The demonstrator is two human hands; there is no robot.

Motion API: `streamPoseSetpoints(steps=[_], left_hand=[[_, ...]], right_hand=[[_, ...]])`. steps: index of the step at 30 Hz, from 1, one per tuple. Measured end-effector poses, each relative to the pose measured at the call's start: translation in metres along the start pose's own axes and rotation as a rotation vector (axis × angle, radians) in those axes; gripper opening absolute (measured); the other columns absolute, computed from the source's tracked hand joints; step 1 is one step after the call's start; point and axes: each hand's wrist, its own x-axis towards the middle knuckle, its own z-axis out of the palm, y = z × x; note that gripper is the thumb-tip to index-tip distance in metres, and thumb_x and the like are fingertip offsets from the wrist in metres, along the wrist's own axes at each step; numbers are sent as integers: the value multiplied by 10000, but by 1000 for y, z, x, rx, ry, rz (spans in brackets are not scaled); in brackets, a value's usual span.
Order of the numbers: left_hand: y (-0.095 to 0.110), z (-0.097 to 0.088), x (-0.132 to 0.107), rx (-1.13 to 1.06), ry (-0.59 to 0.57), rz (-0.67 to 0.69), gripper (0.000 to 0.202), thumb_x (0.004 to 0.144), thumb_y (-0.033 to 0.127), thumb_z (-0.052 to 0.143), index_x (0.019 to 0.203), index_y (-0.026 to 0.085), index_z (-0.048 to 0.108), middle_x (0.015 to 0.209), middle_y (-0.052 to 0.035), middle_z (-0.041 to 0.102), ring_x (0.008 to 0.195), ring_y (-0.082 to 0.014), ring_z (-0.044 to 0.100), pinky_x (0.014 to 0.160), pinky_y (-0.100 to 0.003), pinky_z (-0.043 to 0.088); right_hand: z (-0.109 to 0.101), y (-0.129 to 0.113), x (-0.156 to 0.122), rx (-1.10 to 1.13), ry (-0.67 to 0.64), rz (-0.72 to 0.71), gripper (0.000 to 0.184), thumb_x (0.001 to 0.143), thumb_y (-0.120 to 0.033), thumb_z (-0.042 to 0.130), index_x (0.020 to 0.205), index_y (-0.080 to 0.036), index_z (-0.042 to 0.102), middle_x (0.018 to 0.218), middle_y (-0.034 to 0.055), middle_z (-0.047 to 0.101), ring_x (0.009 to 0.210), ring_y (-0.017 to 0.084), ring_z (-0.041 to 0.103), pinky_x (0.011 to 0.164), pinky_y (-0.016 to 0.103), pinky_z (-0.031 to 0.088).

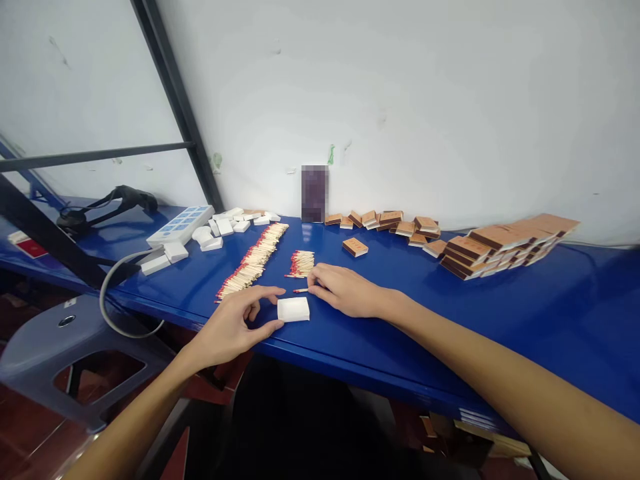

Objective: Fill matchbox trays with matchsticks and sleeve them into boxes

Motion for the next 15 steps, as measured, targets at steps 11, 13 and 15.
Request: streamPoseSetpoints(steps=[11, 13, 15], left_hand=[[-4, 5, 2, 35, 83, 17, 407, 844, 291, 689, 1239, 239, 605, 975, 7, 668, 622, -100, 490, 682, -269, 445], [-3, 5, 1, 65, 70, 37, 346, 857, 299, 678, 1195, 234, 638, 946, 0, 669, 652, -113, 509, 700, -276, 444], [-1, 4, 1, 89, 45, 52, 280, 875, 293, 655, 1148, 235, 671, 943, -6, 662, 673, -119, 523, 709, -279, 442]], right_hand=[[9, -27, -4, 198, 65, -35, 154, 871, -319, 615, 781, -195, 619, 639, -50, 421, 582, 109, 401, 564, 258, 315], [14, -28, -5, 203, 107, -49, 131, 859, -309, 628, 800, -192, 634, 628, -56, 404, 573, 105, 398, 560, 255, 317], [18, -28, -6, 222, 150, -60, 109, 868, -294, 614, 841, -192, 643, 625, -60, 392, 567, 103, 393, 562, 252, 329]])
